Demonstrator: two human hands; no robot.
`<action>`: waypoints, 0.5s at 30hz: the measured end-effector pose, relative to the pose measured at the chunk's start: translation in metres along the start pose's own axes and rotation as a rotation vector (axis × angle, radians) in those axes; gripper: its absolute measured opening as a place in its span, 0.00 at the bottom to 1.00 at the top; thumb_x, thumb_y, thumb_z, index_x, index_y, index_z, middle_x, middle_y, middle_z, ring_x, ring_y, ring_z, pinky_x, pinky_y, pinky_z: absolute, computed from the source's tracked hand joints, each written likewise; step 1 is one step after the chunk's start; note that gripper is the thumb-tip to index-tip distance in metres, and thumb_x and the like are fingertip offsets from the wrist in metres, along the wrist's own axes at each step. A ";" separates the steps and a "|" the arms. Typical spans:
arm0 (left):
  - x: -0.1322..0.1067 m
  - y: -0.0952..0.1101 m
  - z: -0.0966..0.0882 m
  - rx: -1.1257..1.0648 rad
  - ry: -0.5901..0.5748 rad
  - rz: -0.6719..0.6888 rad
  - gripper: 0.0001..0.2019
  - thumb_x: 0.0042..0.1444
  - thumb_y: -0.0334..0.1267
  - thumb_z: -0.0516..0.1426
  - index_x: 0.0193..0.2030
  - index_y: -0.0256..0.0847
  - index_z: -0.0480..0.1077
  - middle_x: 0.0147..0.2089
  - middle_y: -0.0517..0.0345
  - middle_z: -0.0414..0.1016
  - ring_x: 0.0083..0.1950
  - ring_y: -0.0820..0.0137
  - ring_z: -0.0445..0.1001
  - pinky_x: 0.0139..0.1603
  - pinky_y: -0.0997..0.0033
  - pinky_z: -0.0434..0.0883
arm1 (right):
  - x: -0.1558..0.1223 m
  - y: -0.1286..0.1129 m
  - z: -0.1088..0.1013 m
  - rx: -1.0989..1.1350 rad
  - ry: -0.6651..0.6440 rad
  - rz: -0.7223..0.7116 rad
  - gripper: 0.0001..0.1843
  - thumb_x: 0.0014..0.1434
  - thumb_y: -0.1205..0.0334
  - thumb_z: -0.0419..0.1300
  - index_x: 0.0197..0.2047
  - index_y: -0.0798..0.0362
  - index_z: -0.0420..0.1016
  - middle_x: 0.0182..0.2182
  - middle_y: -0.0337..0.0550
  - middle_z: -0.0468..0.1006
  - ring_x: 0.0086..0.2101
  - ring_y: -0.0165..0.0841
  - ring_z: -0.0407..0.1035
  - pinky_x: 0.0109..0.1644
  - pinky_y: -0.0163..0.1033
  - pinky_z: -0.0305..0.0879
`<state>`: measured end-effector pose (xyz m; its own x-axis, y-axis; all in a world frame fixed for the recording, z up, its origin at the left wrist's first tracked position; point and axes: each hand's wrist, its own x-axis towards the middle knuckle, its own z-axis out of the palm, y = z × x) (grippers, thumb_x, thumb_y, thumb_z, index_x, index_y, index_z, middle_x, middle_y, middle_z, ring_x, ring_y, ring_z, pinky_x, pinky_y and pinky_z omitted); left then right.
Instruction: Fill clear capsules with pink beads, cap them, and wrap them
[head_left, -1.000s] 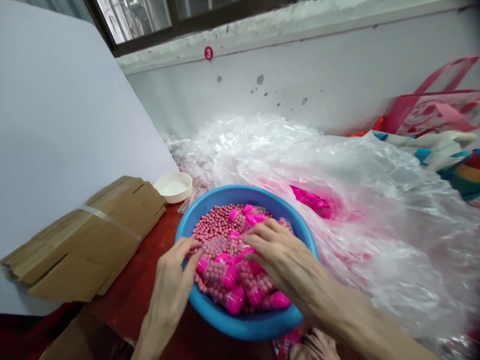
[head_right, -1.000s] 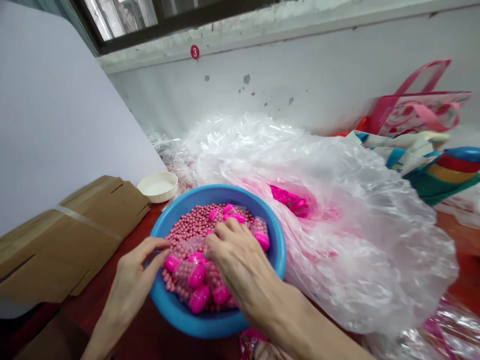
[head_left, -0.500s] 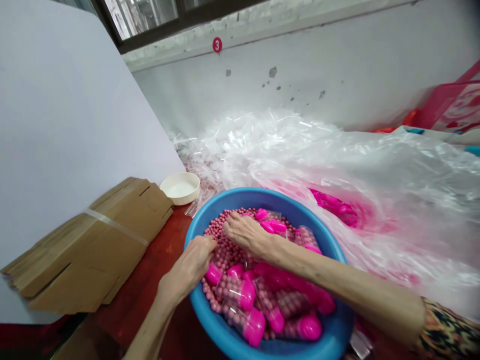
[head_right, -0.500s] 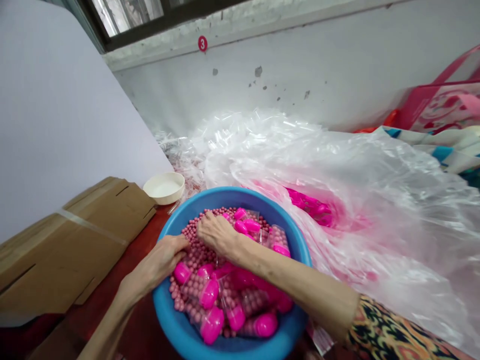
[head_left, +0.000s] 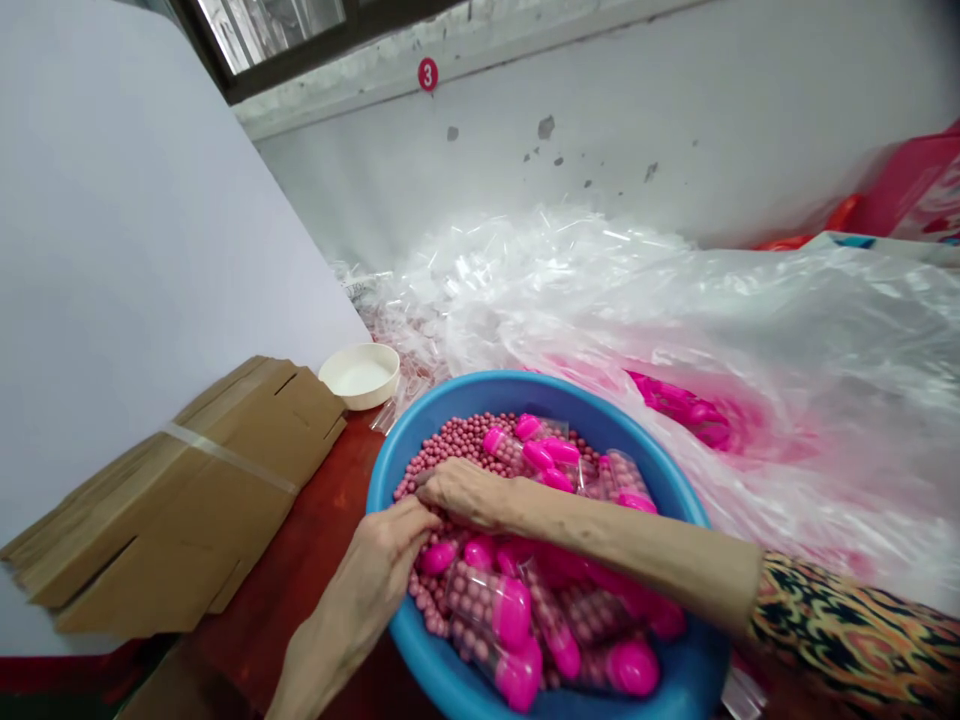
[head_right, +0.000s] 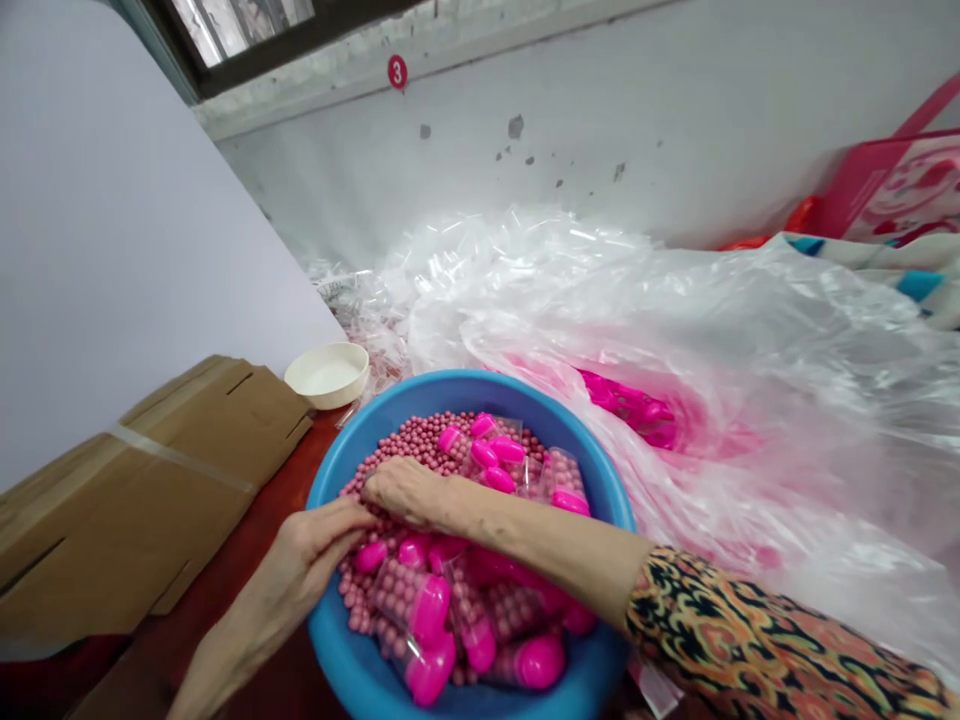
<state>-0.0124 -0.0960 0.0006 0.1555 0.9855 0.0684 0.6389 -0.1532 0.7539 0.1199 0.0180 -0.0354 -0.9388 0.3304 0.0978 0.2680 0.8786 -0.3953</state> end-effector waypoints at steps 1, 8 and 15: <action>-0.003 -0.001 -0.001 -0.065 0.067 -0.017 0.11 0.59 0.30 0.51 0.34 0.41 0.75 0.37 0.57 0.78 0.39 0.68 0.74 0.44 0.73 0.67 | 0.001 -0.001 -0.001 0.025 -0.025 -0.004 0.09 0.64 0.61 0.57 0.35 0.56 0.74 0.33 0.39 0.77 0.33 0.28 0.72 0.39 0.38 0.71; -0.009 -0.011 -0.001 -0.211 0.278 -0.137 0.07 0.55 0.34 0.55 0.33 0.39 0.76 0.33 0.57 0.76 0.34 0.69 0.73 0.38 0.73 0.68 | -0.006 0.012 -0.011 0.185 -0.051 0.142 0.10 0.62 0.58 0.59 0.37 0.57 0.73 0.33 0.39 0.76 0.32 0.29 0.72 0.39 0.40 0.71; -0.002 -0.002 0.006 -0.330 0.324 -0.257 0.07 0.50 0.36 0.60 0.35 0.36 0.75 0.33 0.56 0.78 0.36 0.66 0.75 0.39 0.71 0.71 | -0.024 0.011 -0.025 0.476 0.052 0.236 0.11 0.60 0.57 0.62 0.35 0.59 0.73 0.30 0.36 0.75 0.31 0.30 0.72 0.36 0.39 0.70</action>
<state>-0.0101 -0.0981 -0.0051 -0.2491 0.9684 0.0133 0.3467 0.0764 0.9349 0.1508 0.0281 -0.0195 -0.8497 0.5273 -0.0032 0.3313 0.5290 -0.7813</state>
